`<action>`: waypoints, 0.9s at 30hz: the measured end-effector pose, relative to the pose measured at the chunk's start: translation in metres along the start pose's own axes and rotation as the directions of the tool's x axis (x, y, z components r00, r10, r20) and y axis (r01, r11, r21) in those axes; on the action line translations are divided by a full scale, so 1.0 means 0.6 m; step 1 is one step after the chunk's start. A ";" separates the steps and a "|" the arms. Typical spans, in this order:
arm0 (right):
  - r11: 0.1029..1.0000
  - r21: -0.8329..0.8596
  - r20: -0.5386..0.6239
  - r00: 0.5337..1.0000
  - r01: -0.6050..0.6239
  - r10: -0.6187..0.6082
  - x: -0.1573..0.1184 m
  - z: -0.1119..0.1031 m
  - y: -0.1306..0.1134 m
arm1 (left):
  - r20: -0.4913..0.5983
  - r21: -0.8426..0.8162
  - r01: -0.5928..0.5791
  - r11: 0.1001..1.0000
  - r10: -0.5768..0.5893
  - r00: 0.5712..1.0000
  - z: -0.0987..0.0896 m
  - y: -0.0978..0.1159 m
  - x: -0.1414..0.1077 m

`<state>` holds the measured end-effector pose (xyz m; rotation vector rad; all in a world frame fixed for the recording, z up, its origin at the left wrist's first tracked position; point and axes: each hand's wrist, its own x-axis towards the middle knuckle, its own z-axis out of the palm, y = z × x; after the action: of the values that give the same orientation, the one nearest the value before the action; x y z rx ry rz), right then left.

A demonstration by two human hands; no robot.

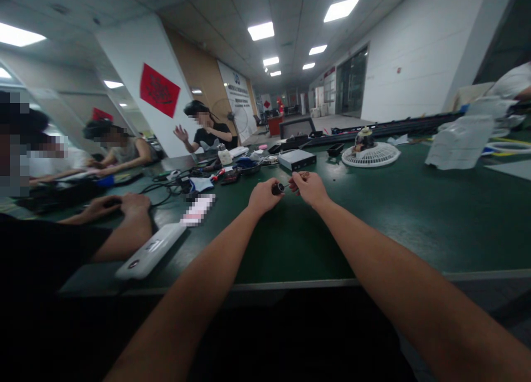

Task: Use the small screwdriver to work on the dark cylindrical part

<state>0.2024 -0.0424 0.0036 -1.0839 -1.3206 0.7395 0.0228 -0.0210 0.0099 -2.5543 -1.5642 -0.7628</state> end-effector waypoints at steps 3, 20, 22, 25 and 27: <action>0.999 0.031 0.010 1.000 -0.019 0.018 0.000 0.000 -0.003 | 0.024 0.013 -0.010 1.000 0.009 1.000 0.001 0.000 0.000; 0.999 0.016 -0.011 0.999 -0.032 0.032 0.004 0.000 0.001 | 0.025 0.002 -0.032 0.999 0.032 0.999 0.002 0.000 0.000; 0.998 -0.054 -0.003 0.999 -0.035 0.035 0.004 0.000 0.002 | 0.031 0.009 -0.042 0.999 0.041 0.999 0.002 0.001 0.000; 0.998 0.019 0.009 0.998 -0.057 0.057 0.005 0.000 0.003 | 0.037 0.008 -0.064 0.998 0.064 0.997 0.003 0.000 0.001; 0.992 0.107 0.000 0.998 -0.065 0.065 0.006 -0.001 0.004 | 0.035 -0.001 -0.074 0.997 0.074 0.997 0.003 -0.001 0.001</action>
<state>0.2036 -0.0386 0.0030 -1.0462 -1.2333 0.8465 0.0232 -0.0197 0.0083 -2.6226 -1.4691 -0.7140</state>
